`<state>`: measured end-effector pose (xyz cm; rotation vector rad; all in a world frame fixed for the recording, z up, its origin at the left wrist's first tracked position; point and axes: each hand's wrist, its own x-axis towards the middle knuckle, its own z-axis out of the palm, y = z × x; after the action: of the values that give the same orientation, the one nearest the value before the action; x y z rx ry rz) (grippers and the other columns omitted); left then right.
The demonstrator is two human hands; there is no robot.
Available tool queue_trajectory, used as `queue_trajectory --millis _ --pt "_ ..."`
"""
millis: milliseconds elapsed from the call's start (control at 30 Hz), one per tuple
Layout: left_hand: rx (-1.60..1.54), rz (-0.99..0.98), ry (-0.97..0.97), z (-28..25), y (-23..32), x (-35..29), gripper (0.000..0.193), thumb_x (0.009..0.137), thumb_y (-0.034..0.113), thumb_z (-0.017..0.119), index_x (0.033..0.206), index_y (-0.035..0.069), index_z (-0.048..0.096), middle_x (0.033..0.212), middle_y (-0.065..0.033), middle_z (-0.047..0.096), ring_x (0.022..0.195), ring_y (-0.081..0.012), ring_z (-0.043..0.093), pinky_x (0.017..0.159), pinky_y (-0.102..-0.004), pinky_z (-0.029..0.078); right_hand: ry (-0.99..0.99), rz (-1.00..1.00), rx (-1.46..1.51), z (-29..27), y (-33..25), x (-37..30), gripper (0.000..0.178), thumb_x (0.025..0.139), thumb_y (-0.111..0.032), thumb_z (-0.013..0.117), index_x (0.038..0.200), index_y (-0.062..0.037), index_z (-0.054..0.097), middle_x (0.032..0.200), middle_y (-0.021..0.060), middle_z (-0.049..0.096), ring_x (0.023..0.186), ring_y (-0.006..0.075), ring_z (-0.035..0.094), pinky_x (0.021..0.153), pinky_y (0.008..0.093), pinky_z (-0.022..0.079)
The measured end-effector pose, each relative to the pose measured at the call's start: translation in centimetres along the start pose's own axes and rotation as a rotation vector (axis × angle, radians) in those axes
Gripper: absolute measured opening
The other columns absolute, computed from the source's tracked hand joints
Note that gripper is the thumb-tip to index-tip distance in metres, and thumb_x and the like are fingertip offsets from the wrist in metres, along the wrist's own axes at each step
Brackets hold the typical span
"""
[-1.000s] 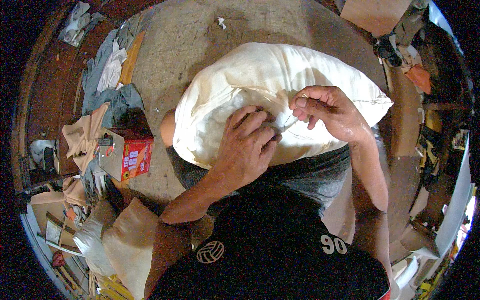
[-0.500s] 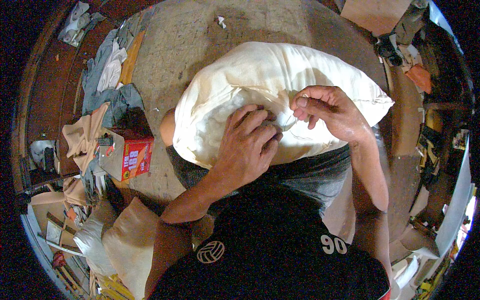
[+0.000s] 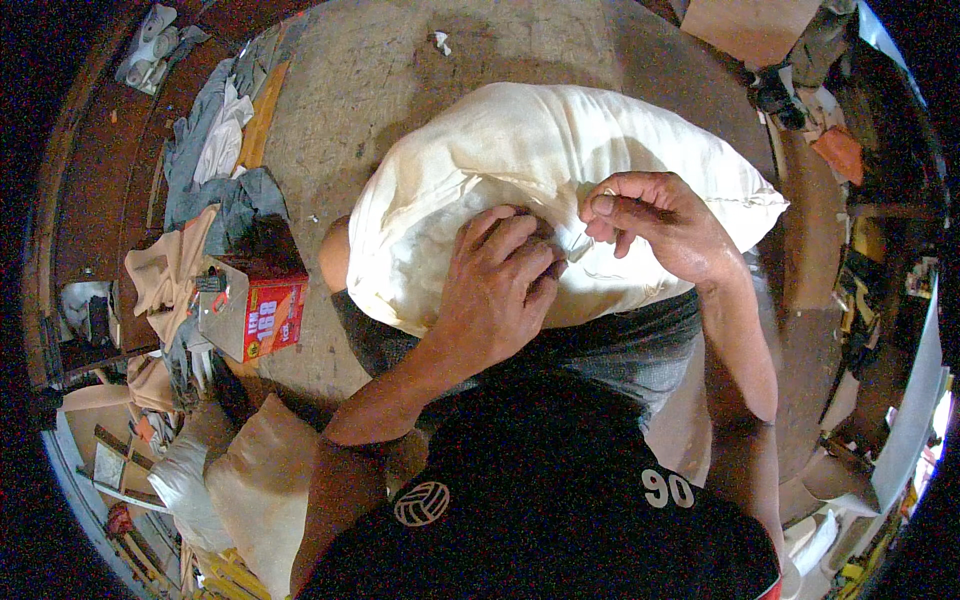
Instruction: The person hand-sews a white pillow using a needle and thread. They repeatedly insert the needle into the fabric and pull the thread through to close the opening, working along the seam while the pillow rests on their lap.
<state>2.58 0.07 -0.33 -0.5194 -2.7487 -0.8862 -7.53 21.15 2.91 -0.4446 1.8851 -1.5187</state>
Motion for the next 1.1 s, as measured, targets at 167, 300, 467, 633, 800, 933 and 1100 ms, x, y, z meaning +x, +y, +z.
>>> queue_trajectory --millis 167,300,467,633,800,933,1100 --pt "0.047 0.015 0.067 0.6 0.0 -0.2 0.024 0.073 0.013 0.07 0.095 0.005 0.066 0.115 -0.0144 0.059 0.117 -0.0378 0.051 0.105 -0.05 0.039 -0.05 0.049 -0.046 -0.3 -0.1 0.1 0.023 0.099 -0.022 0.059 0.098 -0.0013 0.07 0.086 0.0043 0.07 0.081 0.0113 0.065 0.065 0.0265 0.052" --pt "0.075 0.013 0.099 0.9 -0.1 0.3 0.028 0.07 0.01 0.072 0.097 0.006 0.065 0.114 -0.0096 0.057 0.117 -0.0327 0.049 0.101 -0.0481 0.04 -0.011 0.023 -0.026 0.6 0.1 0.2 0.02 0.098 -0.018 0.06 0.099 -0.0008 0.07 0.086 0.0049 0.07 0.079 0.0117 0.066 0.064 0.0262 0.053" --pt "0.053 0.123 0.22 1.3 -0.3 -0.1 0.03 0.069 0.008 0.072 0.097 0.008 0.065 0.114 -0.0076 0.058 0.115 -0.0305 0.052 0.098 -0.0464 0.042 0.049 0.035 0.032 0.5 0.5 0.4 0.019 0.098 -0.019 0.061 0.098 -0.0014 0.07 0.085 0.0059 0.07 0.077 0.0118 0.066 0.061 0.0246 0.053" --pt "0.108 0.281 0.226 1.2 -0.3 0.5 0.021 0.074 0.012 0.069 0.095 0.012 0.067 0.112 -0.0048 0.059 0.114 -0.0278 0.055 0.097 -0.0459 0.043 0.017 0.13 0.026 -0.1 0.4 1.1 0.02 0.094 -0.019 0.062 0.096 0.0001 0.07 0.083 0.0075 0.071 0.073 0.0137 0.068 0.055 0.0249 0.051" --pt "0.132 0.336 0.183 0.9 -0.1 0.5 0.017 0.076 0.017 0.068 0.092 0.012 0.068 0.112 -0.0042 0.059 0.117 -0.0258 0.053 0.1 -0.0465 0.042 0.005 0.149 0.058 -0.4 0.3 1.4 0.019 0.092 -0.016 0.061 0.094 0.0011 0.07 0.082 0.008 0.071 0.07 0.0148 0.068 0.052 0.025 0.05" --pt "0.148 0.399 0.148 0.6 -0.3 0.7 0.018 0.077 0.019 0.069 0.094 0.012 0.068 0.113 -0.0038 0.059 0.119 -0.0254 0.053 0.102 -0.0474 0.041 0.007 0.176 0.043 -0.2 -0.1 1.3 0.017 0.093 -0.016 0.062 0.096 -0.0005 0.069 0.079 0.0059 0.069 0.067 0.0126 0.066 0.051 0.0231 0.049" --pt "-0.025 0.425 0.03 -0.3 0.9 -1.7 0.017 0.082 0.017 0.069 0.098 0.011 0.067 0.115 -0.0035 0.06 0.12 -0.0276 0.053 0.101 -0.0483 0.042 0.108 0.029 -0.04 0.8 0.3 0.8 0.017 0.096 -0.017 0.063 0.108 -0.0058 0.066 0.073 -0.0005 0.063 0.061 0.0063 0.058 0.049 0.0212 0.044"
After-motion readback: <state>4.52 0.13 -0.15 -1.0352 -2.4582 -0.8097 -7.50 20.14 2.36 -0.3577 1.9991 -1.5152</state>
